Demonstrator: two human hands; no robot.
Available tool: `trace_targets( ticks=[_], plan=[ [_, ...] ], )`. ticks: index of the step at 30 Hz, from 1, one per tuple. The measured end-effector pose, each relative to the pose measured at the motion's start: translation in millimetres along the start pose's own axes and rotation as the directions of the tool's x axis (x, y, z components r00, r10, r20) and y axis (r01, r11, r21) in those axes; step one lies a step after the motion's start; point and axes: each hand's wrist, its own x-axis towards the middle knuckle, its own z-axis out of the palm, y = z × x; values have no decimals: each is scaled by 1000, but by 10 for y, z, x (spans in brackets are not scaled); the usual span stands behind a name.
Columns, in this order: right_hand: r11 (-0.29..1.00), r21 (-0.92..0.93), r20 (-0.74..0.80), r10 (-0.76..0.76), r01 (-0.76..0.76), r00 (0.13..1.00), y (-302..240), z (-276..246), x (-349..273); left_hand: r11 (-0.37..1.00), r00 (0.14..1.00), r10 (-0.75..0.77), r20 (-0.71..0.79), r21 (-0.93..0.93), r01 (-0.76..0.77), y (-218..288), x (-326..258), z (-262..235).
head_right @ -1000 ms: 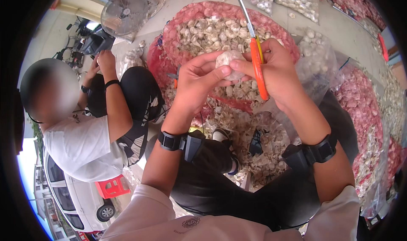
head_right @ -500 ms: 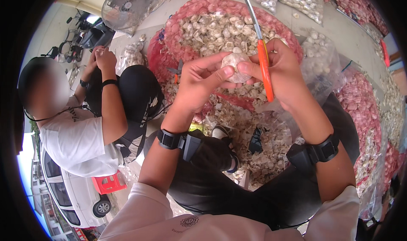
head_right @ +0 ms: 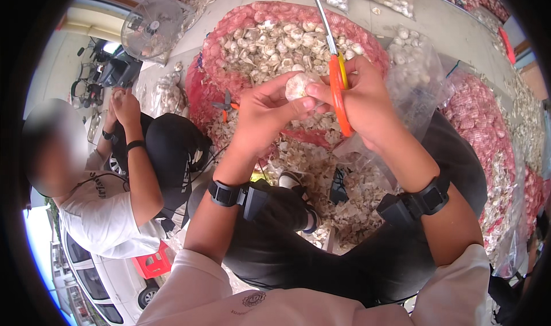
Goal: Peeling garlic cloves using hands and scissors in a processing area.
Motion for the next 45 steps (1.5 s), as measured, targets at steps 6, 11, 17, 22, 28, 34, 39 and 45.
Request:
trace_targets(
  ticks=[6, 11, 17, 22, 28, 34, 39, 45],
  plan=[
    [998, 39, 30, 43, -44, 999, -89, 40, 0, 1000, 1000, 12, 15, -11, -11, 40, -12, -59],
    [997, 39, 84, 64, -67, 994, -56, 110, 57, 999, 1000, 19, 11, -27, -18, 91, -64, -158],
    [975, 112, 165, 175, -194, 971, -72, 89, 148, 997, 998, 45, 46, 62, -47, 52, -103, -308],
    [971, 107, 118, 200, -213, 973, -42, 78, 82, 776, 996, -87, -23, 626, 82, 163, -61, -402],
    [972, 91, 38, 216, -219, 976, -14, -68, 24, 936, 996, -51, 77, 353, 21, 125, -44, -250],
    [952, 180, 118, 230, -249, 966, -111, -69, -5, 992, 988, 57, 143, 107, -73, -102, 40, -87],
    [931, 234, 231, 227, -280, 946, -298, 32, -12, 989, 993, 2, 118, 143, -19, 118, 15, -269],
    [932, 260, 211, 200, -252, 957, -242, 189, 40, 797, 998, -53, 15, 602, 33, -10, -25, -583]
  ],
)
